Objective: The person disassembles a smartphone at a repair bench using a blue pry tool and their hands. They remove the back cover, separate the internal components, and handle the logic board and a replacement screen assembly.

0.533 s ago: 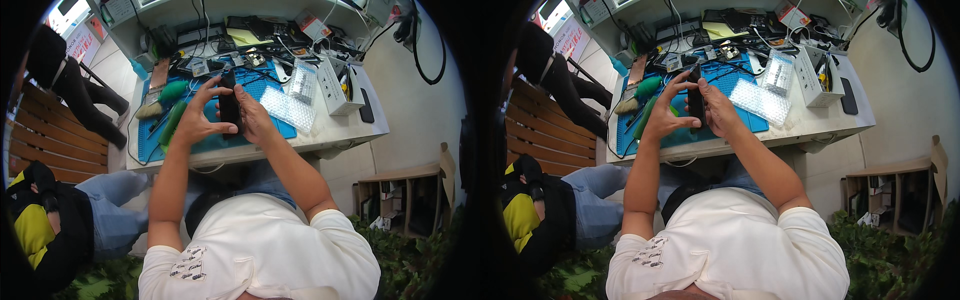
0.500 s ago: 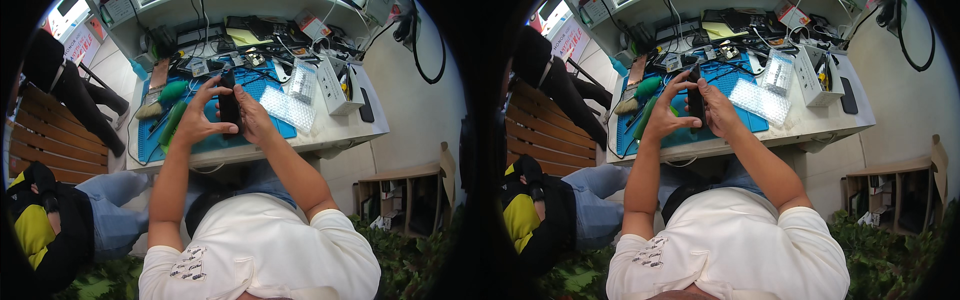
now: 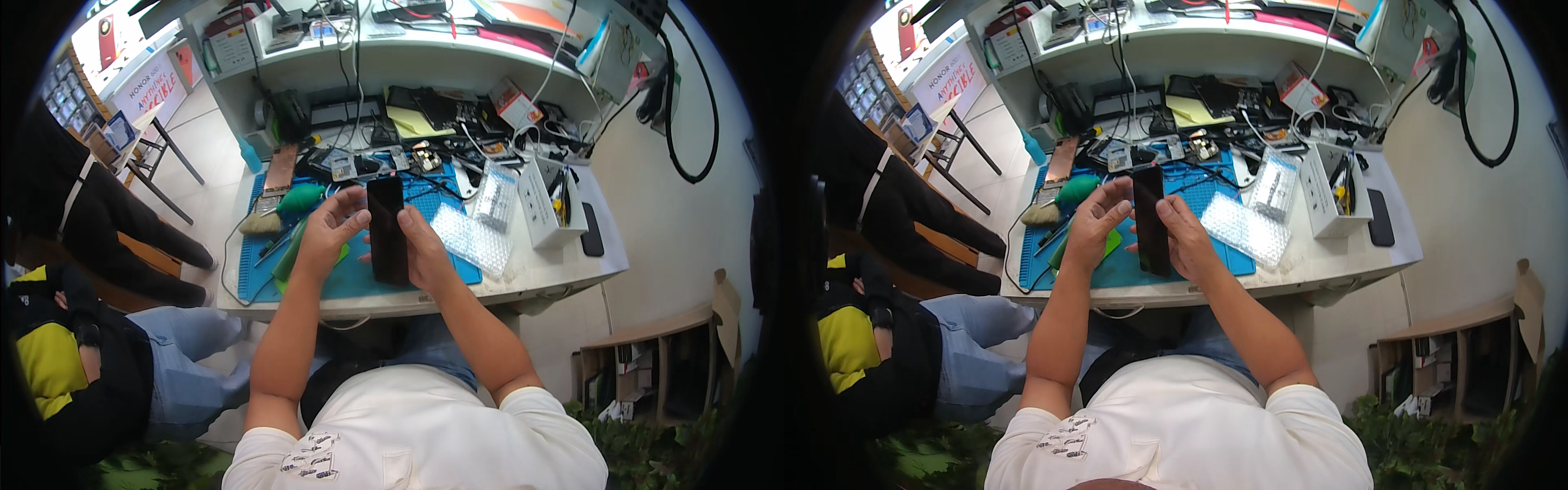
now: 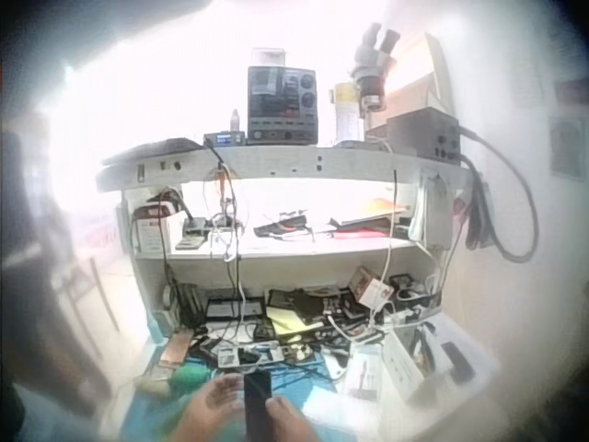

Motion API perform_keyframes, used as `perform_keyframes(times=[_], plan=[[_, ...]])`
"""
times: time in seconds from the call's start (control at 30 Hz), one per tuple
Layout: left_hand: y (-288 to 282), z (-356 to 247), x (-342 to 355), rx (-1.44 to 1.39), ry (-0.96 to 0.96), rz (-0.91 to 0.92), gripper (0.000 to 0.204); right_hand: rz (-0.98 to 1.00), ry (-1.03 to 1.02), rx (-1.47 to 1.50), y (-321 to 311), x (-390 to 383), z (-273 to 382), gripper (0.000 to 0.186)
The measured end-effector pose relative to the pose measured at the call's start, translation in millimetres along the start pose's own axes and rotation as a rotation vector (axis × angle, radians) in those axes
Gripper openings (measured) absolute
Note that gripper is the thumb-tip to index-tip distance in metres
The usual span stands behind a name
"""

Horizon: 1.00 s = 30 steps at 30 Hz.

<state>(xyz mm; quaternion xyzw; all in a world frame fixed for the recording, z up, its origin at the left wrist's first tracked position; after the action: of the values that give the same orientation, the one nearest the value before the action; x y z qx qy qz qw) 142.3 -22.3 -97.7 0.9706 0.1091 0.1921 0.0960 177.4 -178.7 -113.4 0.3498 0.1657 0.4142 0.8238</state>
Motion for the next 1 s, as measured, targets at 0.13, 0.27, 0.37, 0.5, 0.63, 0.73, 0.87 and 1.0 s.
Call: perform_keyframes(times=[0.13,0.27,0.37,0.5,0.63,0.73,0.87,1.0], plan=[[3,-4,-1,-0.12,-0.059,0.038,0.037,0.233,0.008,-0.019,5,0,8,0.04],[2,-13,-2,-0.139,0.001,0.057,0.025,0.319,0.001,-0.124,8,-3,11,0.05],[4,-25,-6,-0.141,0.07,0.042,0.02,0.294,0.03,-0.195,-2,-7,13,0.052],[-3,-35,-8,0.055,0.246,0.01,0.018,0.12,-0.033,-0.575,-21,-5,25,0.044],[-15,-23,-14,0.213,0.339,-0.053,0.019,-0.144,-0.348,-0.645,-8,-12,57,0.036],[-17,-19,-19,0.273,0.388,-0.05,0.018,-0.2,-0.397,-0.624,-6,-17,71,0.03],[-15,-23,-22,0.255,0.349,-0.061,0.018,-0.191,-0.381,-0.67,9,-22,76,0.017],[-17,-24,-22,0.299,0.423,-0.026,0.019,-0.219,-0.378,-0.654,13,-21,72,0.014]])
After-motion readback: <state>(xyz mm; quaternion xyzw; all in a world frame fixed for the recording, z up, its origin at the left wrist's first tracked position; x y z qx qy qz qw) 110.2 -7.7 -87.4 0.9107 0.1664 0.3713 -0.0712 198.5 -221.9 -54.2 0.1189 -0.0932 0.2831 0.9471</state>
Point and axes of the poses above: each hand's wrist, its own x-axis towards the middle knuckle, its own y-axis out of the palm, z = x × y, the point moved 7 cm from there along x, towards the middle knuckle, and after that the axes turned 8 degrees about y, right-handed, at the moved point
